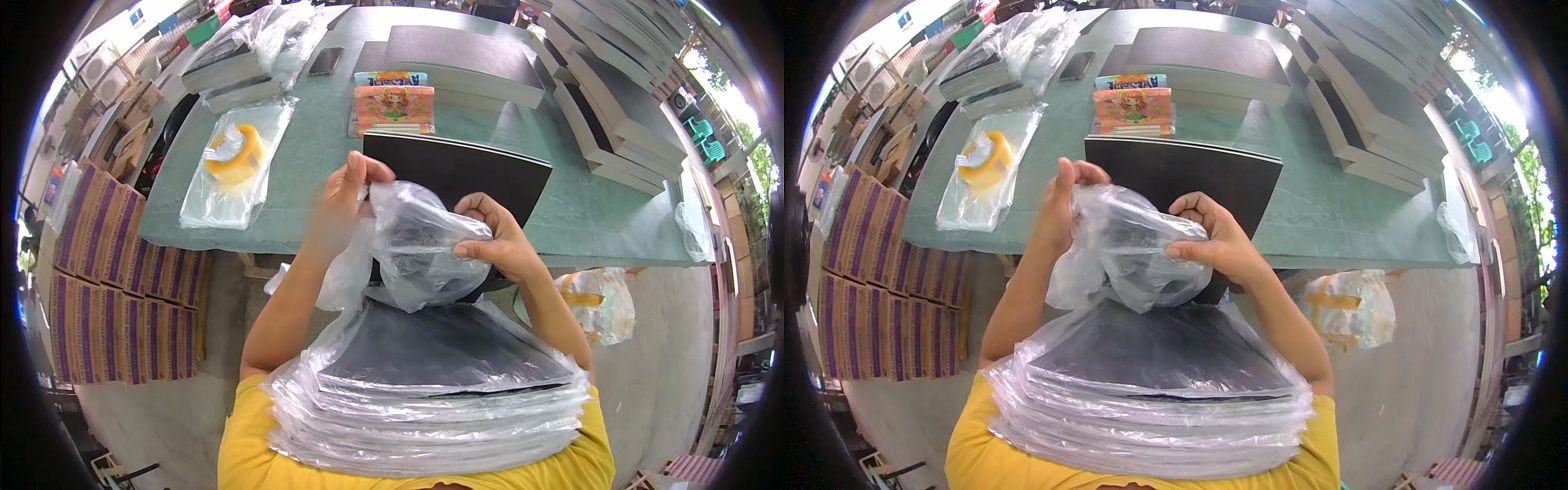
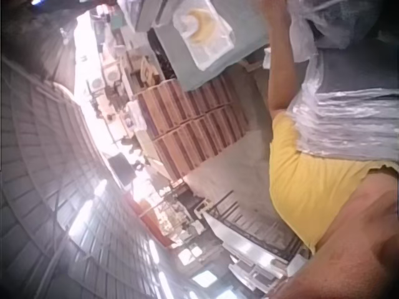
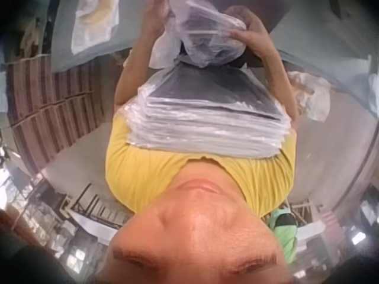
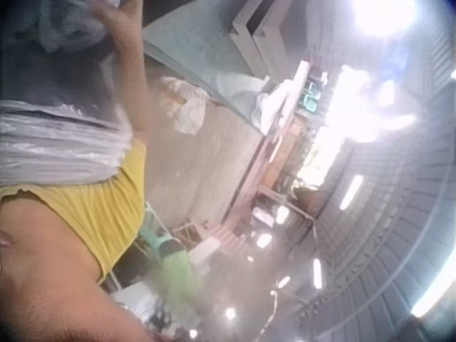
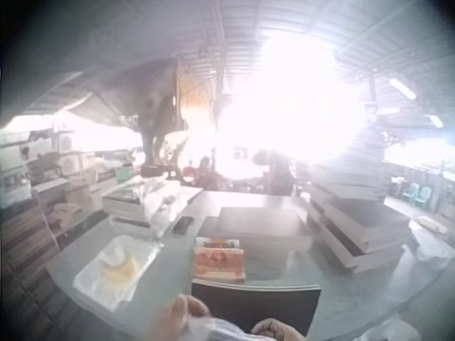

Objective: The person places stacks of paper boards into plastic bags by hand, discards scrap plastic into a bin, and moves the bagged stacks across the work table.

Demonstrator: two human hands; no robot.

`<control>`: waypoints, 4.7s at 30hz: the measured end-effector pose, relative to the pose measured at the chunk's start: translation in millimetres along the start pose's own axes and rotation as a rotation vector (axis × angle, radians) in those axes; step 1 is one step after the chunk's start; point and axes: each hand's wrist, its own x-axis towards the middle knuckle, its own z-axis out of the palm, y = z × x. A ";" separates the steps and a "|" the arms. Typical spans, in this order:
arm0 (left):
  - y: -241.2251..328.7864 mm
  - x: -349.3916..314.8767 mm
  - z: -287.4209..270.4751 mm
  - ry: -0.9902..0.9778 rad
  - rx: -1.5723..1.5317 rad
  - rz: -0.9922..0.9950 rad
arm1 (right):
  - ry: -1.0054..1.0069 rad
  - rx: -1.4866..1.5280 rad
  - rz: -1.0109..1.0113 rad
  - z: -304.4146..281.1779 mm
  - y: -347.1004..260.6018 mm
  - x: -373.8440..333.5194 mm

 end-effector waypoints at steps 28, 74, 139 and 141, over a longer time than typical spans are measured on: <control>54.9 -7.4 -23.4 0.374 0.967 0.528 | -0.083 -0.224 0.111 -4.0 -35.3 -0.7; 61.2 -54.2 2.0 -0.744 0.004 -0.012 | -0.764 -0.371 0.239 -29.3 -59.8 -42.7; -18.5 -79.0 -17.1 -0.517 0.409 -0.191 | -0.241 0.262 -0.011 -56.7 7.2 -106.5; 9.7 -74.0 12.9 -0.905 0.275 -0.225 | -1.079 -0.095 -0.085 -19.2 -20.9 -72.9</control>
